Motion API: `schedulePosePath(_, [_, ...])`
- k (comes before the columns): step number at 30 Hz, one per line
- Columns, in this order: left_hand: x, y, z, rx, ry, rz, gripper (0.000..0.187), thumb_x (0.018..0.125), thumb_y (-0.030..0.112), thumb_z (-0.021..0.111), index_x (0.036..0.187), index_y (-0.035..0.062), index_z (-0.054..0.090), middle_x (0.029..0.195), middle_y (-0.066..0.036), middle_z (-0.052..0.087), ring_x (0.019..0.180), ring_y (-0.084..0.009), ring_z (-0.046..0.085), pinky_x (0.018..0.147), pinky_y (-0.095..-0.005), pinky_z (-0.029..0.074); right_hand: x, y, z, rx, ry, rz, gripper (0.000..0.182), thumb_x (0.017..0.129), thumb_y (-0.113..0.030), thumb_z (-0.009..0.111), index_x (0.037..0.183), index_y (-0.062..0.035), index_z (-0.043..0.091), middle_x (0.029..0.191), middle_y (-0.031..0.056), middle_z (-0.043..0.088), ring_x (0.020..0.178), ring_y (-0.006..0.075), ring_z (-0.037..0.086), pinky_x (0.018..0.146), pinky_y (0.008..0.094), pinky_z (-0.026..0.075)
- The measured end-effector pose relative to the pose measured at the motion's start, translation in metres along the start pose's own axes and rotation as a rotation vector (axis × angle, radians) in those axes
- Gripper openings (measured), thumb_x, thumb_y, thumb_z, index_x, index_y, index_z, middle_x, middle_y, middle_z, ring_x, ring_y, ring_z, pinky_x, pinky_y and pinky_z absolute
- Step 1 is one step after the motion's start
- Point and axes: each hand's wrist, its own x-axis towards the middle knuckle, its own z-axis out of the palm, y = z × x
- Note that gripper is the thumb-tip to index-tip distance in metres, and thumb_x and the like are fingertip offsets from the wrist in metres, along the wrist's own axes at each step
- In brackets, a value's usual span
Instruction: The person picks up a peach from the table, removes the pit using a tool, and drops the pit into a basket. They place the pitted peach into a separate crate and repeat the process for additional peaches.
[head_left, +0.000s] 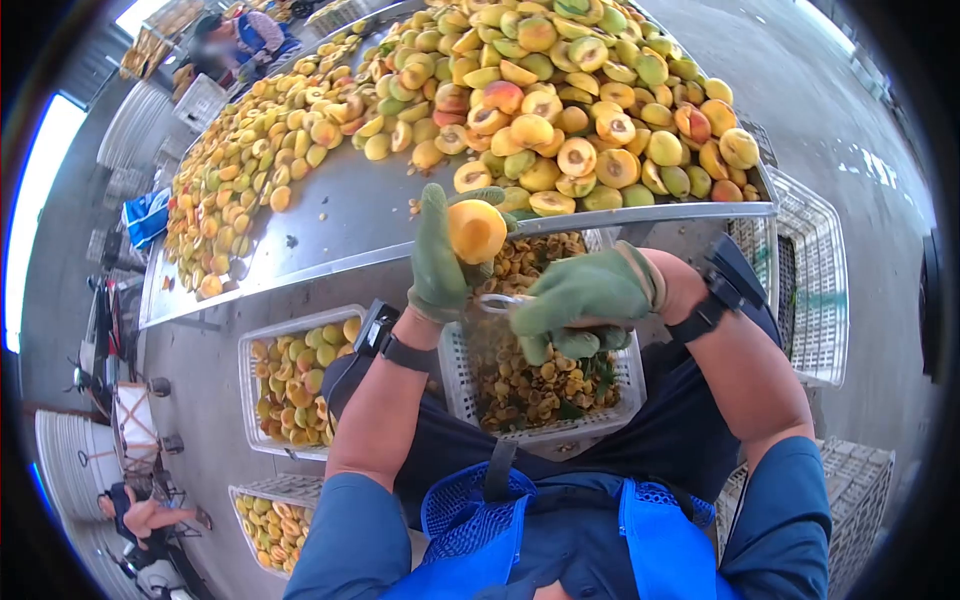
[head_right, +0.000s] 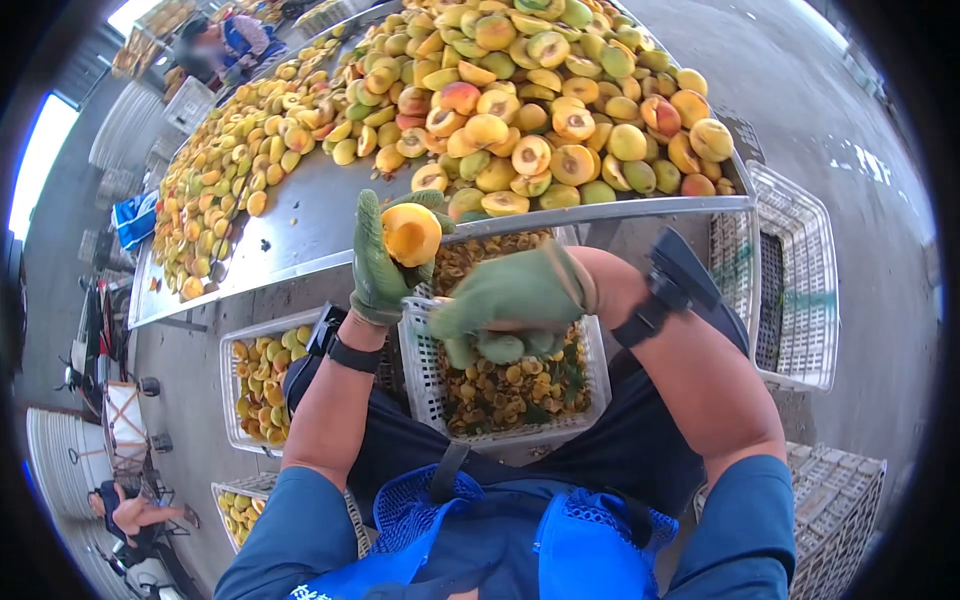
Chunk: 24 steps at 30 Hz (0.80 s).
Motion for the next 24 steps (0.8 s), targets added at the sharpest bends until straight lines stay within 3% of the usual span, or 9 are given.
schedulePosePath(9, [-0.012,0.004,-0.007,-0.124,-0.009,-0.036,0.071,0.107,0.063,0.033,0.125,0.0032,0.066,0.104,-0.011,0.074,0.079,-0.0134,0.070,0.064,-0.0231,0.057,-0.018,-0.027,0.015,-0.167,0.341,0.075,0.039,0.100,-0.042,0.058,0.098,-0.0059,0.072,0.064,0.0001,0.058,0.050,0.0083,0.054,0.046,0.0271,0.044])
schedulePosePath(12, [-0.012,0.003,-0.037,0.453,-0.147,0.502,0.043,0.108,0.040,0.051,0.117,0.0029,0.069,0.107,-0.007,0.074,0.087,-0.0122,0.066,0.075,-0.0270,0.054,-0.006,-0.003,-0.002,-0.439,0.220,-0.176,0.027,0.103,-0.026,0.053,0.099,-0.0063,0.071,0.066,0.0001,0.058,0.048,0.0084,0.056,0.044,0.0259,0.044])
schedulePosePath(13, [-0.026,0.017,-0.037,0.490,-0.024,0.270,0.038,0.107,0.036,0.054,0.116,0.0023,0.069,0.106,-0.007,0.073,0.090,-0.0128,0.066,0.077,-0.0287,0.054,-0.005,-0.001,-0.001,-0.555,0.195,-0.229,0.025,0.104,-0.022,0.051,0.099,-0.0066,0.070,0.066,0.0000,0.058,0.048,0.0084,0.056,0.043,0.0256,0.044])
schedulePosePath(15, [-0.058,0.063,-0.033,0.690,0.217,-0.074,0.031,0.102,0.028,0.063,0.118,0.0017,0.069,0.110,-0.010,0.072,0.099,-0.0160,0.066,0.083,-0.0330,0.056,-0.007,-0.026,0.025,-0.307,0.373,0.144,0.031,0.098,-0.033,0.058,0.090,-0.0057,0.069,0.064,0.0017,0.061,0.048,0.0089,0.059,0.043,0.0260,0.046])
schedulePosePath(18, [-0.096,0.039,-0.138,1.129,0.303,0.659,0.036,0.097,0.023,0.069,0.128,0.0044,0.066,0.121,-0.008,0.071,0.101,-0.0184,0.069,0.085,-0.0349,0.059,-0.004,-0.029,0.037,-0.367,0.390,0.262,0.034,0.094,-0.037,0.063,0.086,-0.0042,0.067,0.063,0.0033,0.063,0.050,0.0103,0.061,0.046,0.0261,0.048])
schedulePosePath(21, [-0.173,0.036,-0.256,1.692,0.501,0.728,0.067,0.079,0.014,0.080,0.140,0.0018,0.056,0.125,-0.015,0.070,0.108,-0.0323,0.070,0.093,-0.0415,0.057,0.002,-0.008,0.030,-0.480,0.265,0.058,0.037,0.095,-0.039,0.064,0.085,-0.0027,0.066,0.065,0.0038,0.065,0.053,0.0120,0.062,0.050,0.0284,0.050])
schedulePosePath(22, [-0.204,0.021,-0.311,1.759,0.587,0.480,0.075,0.073,0.011,0.082,0.142,0.0025,0.054,0.125,-0.019,0.068,0.108,-0.0376,0.068,0.094,-0.0435,0.056,-0.002,-0.009,0.032,-0.455,0.274,0.112,0.039,0.095,-0.041,0.064,0.085,-0.0026,0.066,0.067,0.0044,0.066,0.055,0.0127,0.063,0.051,0.0297,0.051])
schedulePosePath(23, [-0.234,0.020,-0.343,1.892,0.588,0.508,0.077,0.072,0.011,0.083,0.143,0.0053,0.054,0.125,-0.020,0.067,0.109,-0.0398,0.067,0.094,-0.0465,0.055,-0.006,-0.011,0.033,-0.430,0.284,0.165,0.041,0.094,-0.042,0.064,0.086,-0.0024,0.066,0.068,0.0050,0.066,0.058,0.0134,0.063,0.053,0.0309,0.051])
schedulePosePath(24, [-0.266,-0.005,-0.427,1.887,0.859,-0.086,0.079,0.073,0.018,0.084,0.144,0.0075,0.052,0.128,-0.021,0.066,0.113,-0.0420,0.065,0.097,-0.0465,0.053,-0.007,-0.011,0.034,-0.448,0.301,0.181,0.041,0.094,-0.043,0.064,0.086,-0.0025,0.066,0.070,0.0055,0.067,0.060,0.0136,0.064,0.054,0.0313,0.051])
